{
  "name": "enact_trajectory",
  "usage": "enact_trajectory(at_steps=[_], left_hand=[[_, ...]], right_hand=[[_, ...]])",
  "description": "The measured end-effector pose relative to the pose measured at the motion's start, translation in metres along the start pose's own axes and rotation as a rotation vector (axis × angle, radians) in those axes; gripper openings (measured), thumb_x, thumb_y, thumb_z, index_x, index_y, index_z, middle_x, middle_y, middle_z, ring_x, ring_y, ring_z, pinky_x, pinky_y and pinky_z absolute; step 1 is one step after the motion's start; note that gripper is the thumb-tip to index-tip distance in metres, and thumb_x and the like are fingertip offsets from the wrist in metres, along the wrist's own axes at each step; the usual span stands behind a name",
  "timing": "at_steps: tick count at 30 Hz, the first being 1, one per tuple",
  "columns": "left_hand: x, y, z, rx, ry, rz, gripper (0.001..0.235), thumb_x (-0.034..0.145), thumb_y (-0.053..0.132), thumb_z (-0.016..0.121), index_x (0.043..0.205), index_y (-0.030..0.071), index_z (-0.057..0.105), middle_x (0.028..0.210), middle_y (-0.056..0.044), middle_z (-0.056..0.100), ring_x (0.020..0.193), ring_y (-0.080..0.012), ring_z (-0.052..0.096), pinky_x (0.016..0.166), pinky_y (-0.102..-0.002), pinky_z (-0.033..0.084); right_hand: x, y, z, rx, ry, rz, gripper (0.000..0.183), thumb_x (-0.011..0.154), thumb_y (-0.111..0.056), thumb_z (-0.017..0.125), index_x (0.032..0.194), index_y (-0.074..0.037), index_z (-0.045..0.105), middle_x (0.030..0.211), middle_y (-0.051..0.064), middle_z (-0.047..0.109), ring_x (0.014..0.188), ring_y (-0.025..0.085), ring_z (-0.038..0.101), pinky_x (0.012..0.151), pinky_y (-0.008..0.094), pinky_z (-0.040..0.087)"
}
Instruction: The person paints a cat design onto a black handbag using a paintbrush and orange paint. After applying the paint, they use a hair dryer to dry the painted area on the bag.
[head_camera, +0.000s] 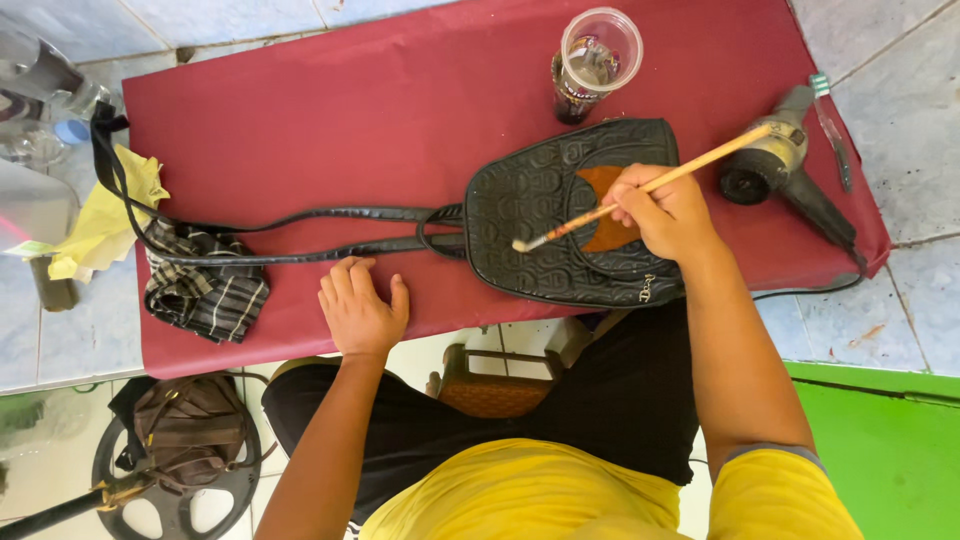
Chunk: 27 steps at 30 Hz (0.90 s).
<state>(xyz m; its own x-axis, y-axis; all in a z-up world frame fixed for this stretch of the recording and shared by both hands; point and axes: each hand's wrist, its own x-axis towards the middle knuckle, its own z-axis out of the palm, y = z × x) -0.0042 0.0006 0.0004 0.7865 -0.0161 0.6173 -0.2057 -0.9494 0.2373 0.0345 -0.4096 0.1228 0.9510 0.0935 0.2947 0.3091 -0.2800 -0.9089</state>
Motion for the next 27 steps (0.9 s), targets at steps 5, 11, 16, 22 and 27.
enact_trajectory(at_steps=[5, 11, 16, 22, 27], left_hand=[[0.000, 0.001, -0.001, -0.003, -0.001, 0.016, 0.035, 0.087, 0.038, 0.068, 0.108, 0.011, 0.063, 0.111, -0.008, 0.058, 0.093, -0.0307, 0.057, 0.081, -0.043, 0.044], [0.000, 0.000, 0.000, -0.008, 0.006, 0.023, 0.034, 0.086, 0.036, 0.069, 0.108, 0.011, 0.063, 0.111, -0.008, 0.059, 0.093, -0.0315, 0.058, 0.085, -0.045, 0.046], [0.002, 0.000, -0.001, -0.017, 0.003, 0.017, 0.033, 0.087, 0.036, 0.068, 0.108, 0.010, 0.062, 0.112, -0.008, 0.058, 0.093, -0.0314, 0.058, 0.086, -0.046, 0.046], [0.004, 0.002, -0.004, -0.033, 0.000, 0.028, 0.032, 0.088, 0.034, 0.068, 0.107, 0.009, 0.062, 0.111, -0.009, 0.057, 0.092, -0.0319, 0.056, 0.086, -0.046, 0.046], [0.002, 0.000, -0.002, -0.053, 0.007, 0.041, 0.033, 0.088, 0.035, 0.069, 0.107, 0.008, 0.063, 0.111, -0.010, 0.058, 0.093, -0.0329, 0.057, 0.088, -0.047, 0.046]], right_hand=[[0.006, -0.011, -0.005, -0.117, 0.028, -0.081, 0.021, 0.104, -0.002, 0.060, 0.088, 0.001, 0.072, 0.070, 0.014, 0.066, 0.063, 0.019, 0.066, 0.058, 0.030, 0.055], [0.005, -0.019, -0.009, -0.149, -0.024, -0.110, 0.024, 0.103, -0.004, 0.061, 0.081, -0.002, 0.070, 0.065, 0.010, 0.063, 0.058, 0.019, 0.062, 0.055, 0.030, 0.051], [-0.001, -0.021, -0.008, -0.069, -0.075, -0.076, 0.029, 0.101, -0.003, 0.059, 0.074, -0.005, 0.068, 0.061, 0.007, 0.061, 0.055, 0.014, 0.057, 0.056, 0.028, 0.049], [-0.001, -0.023, -0.009, -0.215, -0.060, -0.191, 0.025, 0.105, -0.003, 0.060, 0.082, -0.003, 0.071, 0.068, 0.012, 0.063, 0.058, 0.023, 0.059, 0.055, 0.032, 0.046], [-0.003, -0.026, -0.011, -0.184, -0.064, -0.206, 0.026, 0.105, -0.004, 0.059, 0.082, -0.001, 0.071, 0.069, 0.011, 0.064, 0.059, 0.021, 0.061, 0.056, 0.030, 0.047]])
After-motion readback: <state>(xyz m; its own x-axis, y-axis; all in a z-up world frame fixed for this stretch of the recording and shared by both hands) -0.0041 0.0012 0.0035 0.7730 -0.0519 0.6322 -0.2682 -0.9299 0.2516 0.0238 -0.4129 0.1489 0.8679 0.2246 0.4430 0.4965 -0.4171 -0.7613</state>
